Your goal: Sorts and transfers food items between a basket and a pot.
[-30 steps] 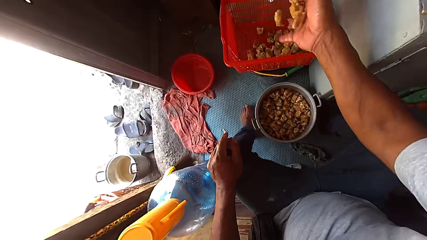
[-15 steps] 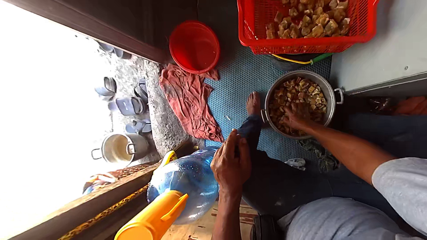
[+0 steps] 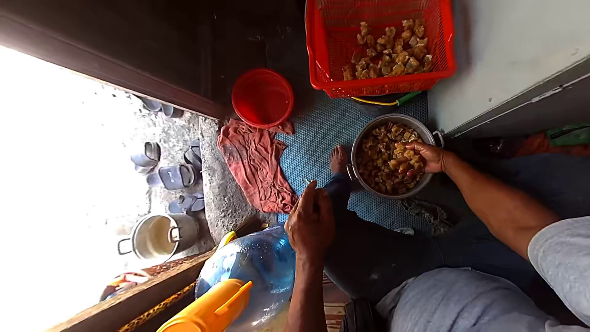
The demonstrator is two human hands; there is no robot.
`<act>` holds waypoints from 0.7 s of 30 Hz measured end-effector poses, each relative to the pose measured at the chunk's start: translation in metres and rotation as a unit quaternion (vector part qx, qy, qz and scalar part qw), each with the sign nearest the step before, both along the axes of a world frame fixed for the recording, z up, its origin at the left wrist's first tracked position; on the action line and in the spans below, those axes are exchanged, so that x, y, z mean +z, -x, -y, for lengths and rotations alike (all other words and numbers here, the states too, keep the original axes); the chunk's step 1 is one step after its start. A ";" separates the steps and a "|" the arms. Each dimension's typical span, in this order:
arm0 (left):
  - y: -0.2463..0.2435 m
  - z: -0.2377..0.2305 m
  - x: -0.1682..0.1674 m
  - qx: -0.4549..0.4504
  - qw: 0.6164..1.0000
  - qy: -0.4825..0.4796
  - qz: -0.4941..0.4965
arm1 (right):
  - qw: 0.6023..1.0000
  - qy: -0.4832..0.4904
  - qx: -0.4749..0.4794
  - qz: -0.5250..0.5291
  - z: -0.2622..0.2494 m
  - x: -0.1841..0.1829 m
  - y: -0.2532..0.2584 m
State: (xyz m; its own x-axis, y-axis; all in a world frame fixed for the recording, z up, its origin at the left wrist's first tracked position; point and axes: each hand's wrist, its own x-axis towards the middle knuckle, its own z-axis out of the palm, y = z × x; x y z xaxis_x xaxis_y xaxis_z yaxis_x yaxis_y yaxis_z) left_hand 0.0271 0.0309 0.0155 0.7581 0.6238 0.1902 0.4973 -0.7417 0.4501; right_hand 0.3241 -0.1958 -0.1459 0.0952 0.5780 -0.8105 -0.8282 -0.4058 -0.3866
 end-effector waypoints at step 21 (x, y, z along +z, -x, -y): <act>-0.004 0.001 0.005 0.025 1.000 0.014 -0.003 | 0.941 -0.284 -0.181 -0.010 0.013 0.091 0.023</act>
